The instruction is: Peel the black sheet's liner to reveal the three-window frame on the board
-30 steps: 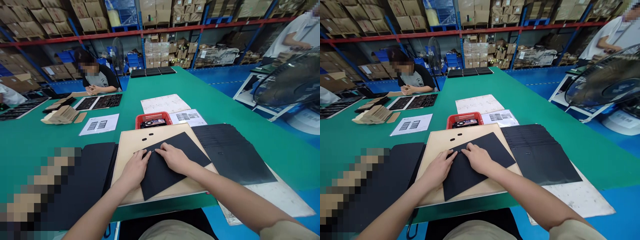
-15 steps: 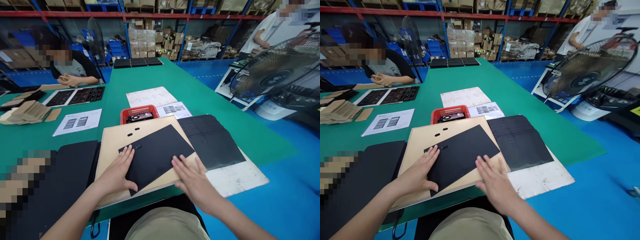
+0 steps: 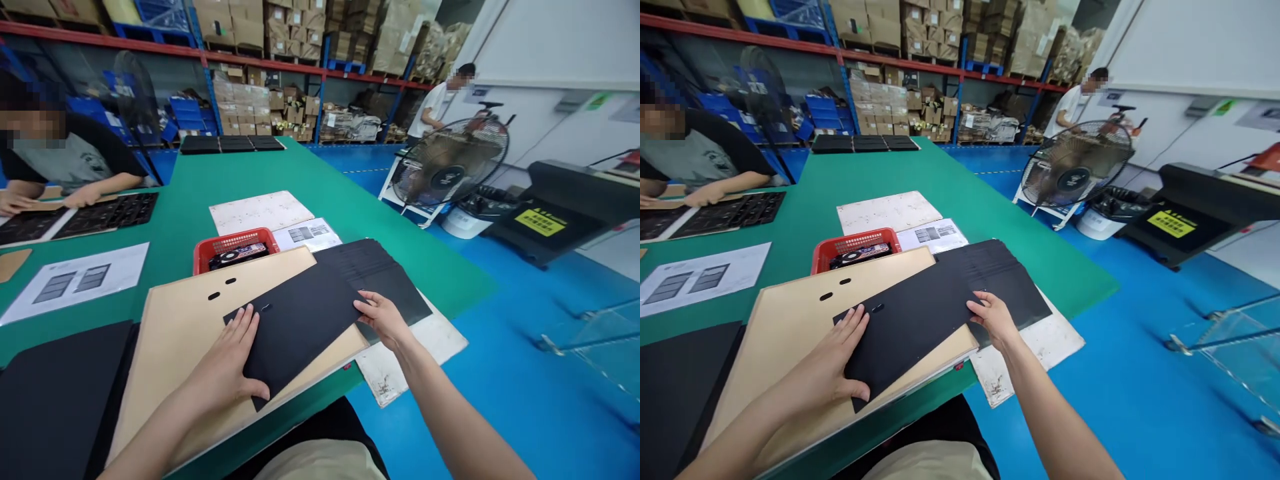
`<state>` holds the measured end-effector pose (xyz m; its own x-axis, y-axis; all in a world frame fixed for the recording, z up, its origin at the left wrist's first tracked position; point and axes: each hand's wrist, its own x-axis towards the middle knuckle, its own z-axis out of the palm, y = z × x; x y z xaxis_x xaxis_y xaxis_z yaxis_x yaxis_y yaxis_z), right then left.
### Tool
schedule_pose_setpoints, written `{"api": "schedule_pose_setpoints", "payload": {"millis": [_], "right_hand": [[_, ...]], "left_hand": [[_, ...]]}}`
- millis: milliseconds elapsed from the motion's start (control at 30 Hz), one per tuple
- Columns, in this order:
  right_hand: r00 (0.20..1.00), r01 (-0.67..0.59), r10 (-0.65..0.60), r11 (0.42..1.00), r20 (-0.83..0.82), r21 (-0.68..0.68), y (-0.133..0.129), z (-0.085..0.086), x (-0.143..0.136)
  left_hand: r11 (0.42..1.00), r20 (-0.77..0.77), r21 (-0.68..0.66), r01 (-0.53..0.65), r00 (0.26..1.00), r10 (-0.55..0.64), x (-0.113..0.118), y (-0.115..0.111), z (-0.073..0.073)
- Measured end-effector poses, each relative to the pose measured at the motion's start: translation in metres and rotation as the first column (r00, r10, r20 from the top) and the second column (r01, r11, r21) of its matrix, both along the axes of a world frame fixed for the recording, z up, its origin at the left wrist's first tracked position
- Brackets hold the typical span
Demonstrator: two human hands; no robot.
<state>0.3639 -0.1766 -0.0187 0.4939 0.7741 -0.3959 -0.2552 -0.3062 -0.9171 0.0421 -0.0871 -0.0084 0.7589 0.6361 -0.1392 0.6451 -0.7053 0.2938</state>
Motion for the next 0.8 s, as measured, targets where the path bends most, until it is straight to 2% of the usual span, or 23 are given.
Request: {"api": "schedule_pose_setpoints", "payload": {"millis": [67, 167, 300, 400, 567, 800], "right_hand": [[0.997, 0.079, -0.079, 0.997, -0.007, 0.01, -0.002, -0.005, 0.016], [0.979, 0.205, -0.205, 0.979, -0.017, 0.004, -0.014, -0.013, 0.061], [0.939, 0.344, -0.344, 0.939, -0.008, -0.009, -0.045, -0.026, 0.132], [0.904, 0.427, -0.426, 0.903, 0.025, -0.048, -0.071, -0.039, 0.168], [0.853, 0.522, -0.516, 0.845, 0.079, -0.116, -0.091, -0.064, 0.188], [0.829, 0.559, -0.55, 0.815, 0.103, -0.149, -0.08, -0.082, 0.194]], "left_hand": [[0.999, 0.037, 0.033, 0.035, 0.999, -0.036, 0.006, -0.002, 0.0], [0.991, 0.113, 0.121, 0.055, 0.991, -0.069, 0.005, -0.004, 0.002], [0.973, 0.205, 0.232, 0.007, 0.977, -0.056, -0.01, -0.001, 0.006], [0.965, 0.222, 0.263, -0.014, 0.974, -0.046, -0.021, 0.002, 0.006], [0.949, 0.228, 0.314, -0.027, 0.973, -0.048, -0.028, 0.005, -0.006], [0.959, 0.23, 0.284, -0.011, 0.972, -0.057, -0.035, 0.008, -0.018]]}}
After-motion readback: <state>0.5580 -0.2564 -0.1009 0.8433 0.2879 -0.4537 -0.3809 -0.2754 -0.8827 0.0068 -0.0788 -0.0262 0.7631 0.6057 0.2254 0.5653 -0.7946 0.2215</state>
